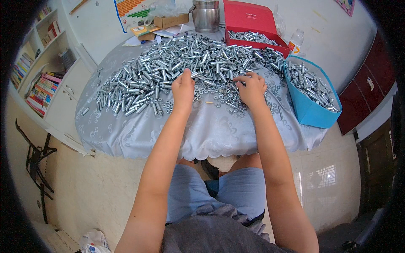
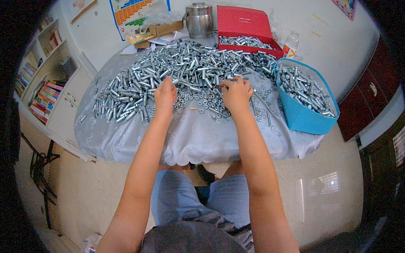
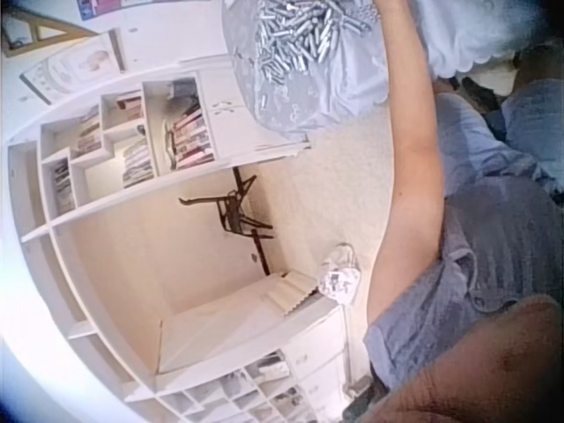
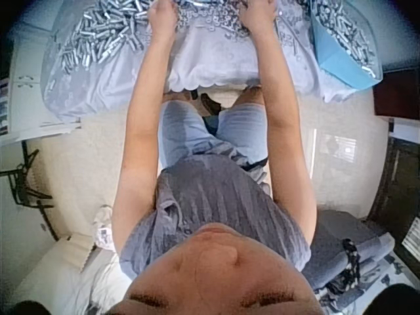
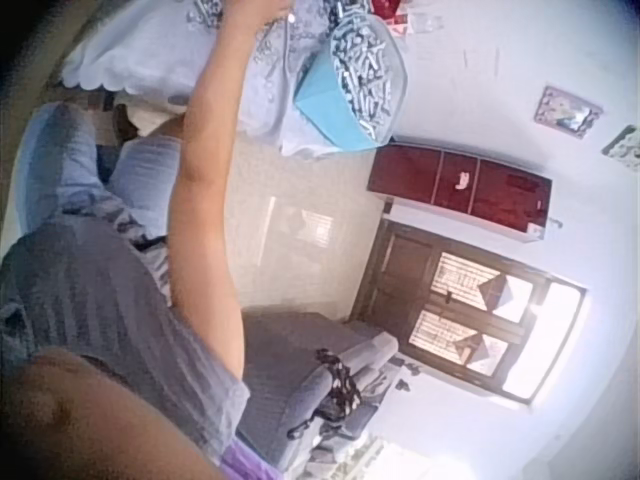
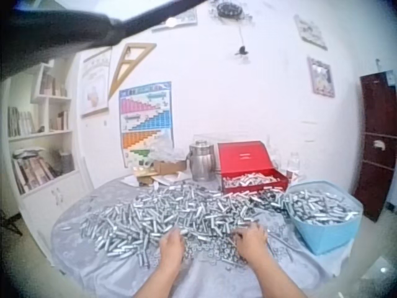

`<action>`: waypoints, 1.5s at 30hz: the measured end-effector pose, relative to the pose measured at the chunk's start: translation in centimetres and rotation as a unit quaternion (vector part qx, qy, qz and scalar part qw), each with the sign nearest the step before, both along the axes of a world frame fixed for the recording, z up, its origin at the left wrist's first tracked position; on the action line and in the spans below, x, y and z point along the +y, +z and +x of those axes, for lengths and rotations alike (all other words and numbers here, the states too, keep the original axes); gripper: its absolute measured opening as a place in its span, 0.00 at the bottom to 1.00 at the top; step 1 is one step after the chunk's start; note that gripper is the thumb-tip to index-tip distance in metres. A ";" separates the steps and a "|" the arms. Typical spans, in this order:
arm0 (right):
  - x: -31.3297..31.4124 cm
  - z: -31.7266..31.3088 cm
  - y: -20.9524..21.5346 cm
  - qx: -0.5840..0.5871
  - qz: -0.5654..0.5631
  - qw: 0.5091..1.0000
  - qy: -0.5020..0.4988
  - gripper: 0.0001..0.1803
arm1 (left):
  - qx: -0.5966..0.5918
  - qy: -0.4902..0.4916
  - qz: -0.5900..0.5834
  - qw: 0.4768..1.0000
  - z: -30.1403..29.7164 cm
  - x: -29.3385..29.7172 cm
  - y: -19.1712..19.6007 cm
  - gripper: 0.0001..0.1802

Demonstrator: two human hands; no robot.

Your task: The person repeatedly picks up bolts and washers from a large pile on a table, threads the washers onto the bolts, and places the assembled fasteners into a blue bin. The task continues throughout the clip with consistent hand movements and no tool use.

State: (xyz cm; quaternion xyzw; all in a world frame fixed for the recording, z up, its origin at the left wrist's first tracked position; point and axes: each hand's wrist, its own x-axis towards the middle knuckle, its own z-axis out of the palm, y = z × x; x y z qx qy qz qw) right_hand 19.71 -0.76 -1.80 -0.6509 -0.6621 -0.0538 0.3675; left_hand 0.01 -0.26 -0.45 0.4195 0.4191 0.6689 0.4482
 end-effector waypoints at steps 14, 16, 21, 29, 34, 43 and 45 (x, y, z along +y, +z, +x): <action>-0.4 -0.7 -0.1 -0.068 0.003 0.996 0.057 0.10 | 0.049 0.013 0.010 0.999 -0.2 0.8 -1.1 0.24; -0.7 -0.5 0.4 -0.083 0.007 0.994 0.064 0.10 | 0.055 0.013 0.023 0.998 0.0 0.8 -1.2 0.22; -0.7 -0.3 0.4 -0.125 0.028 0.990 0.062 0.08 | 0.080 0.014 0.049 0.995 0.2 0.6 -1.0 0.23; -0.6 -0.2 0.2 -0.120 0.028 0.991 0.060 0.05 | 0.111 0.021 0.046 0.992 0.3 0.3 -0.7 0.24; 0.0 -0.3 -0.4 -0.095 0.073 0.990 0.070 0.06 | 0.125 0.021 0.033 0.991 0.2 0.4 -0.9 0.25; -0.3 -0.5 0.5 -0.015 0.042 0.993 0.106 0.07 | 0.158 0.016 0.029 0.987 0.2 0.6 -1.0 0.24; -0.8 -0.6 0.8 0.002 0.058 0.990 0.128 0.08 | 0.185 0.012 0.032 0.982 0.2 0.6 -1.2 0.25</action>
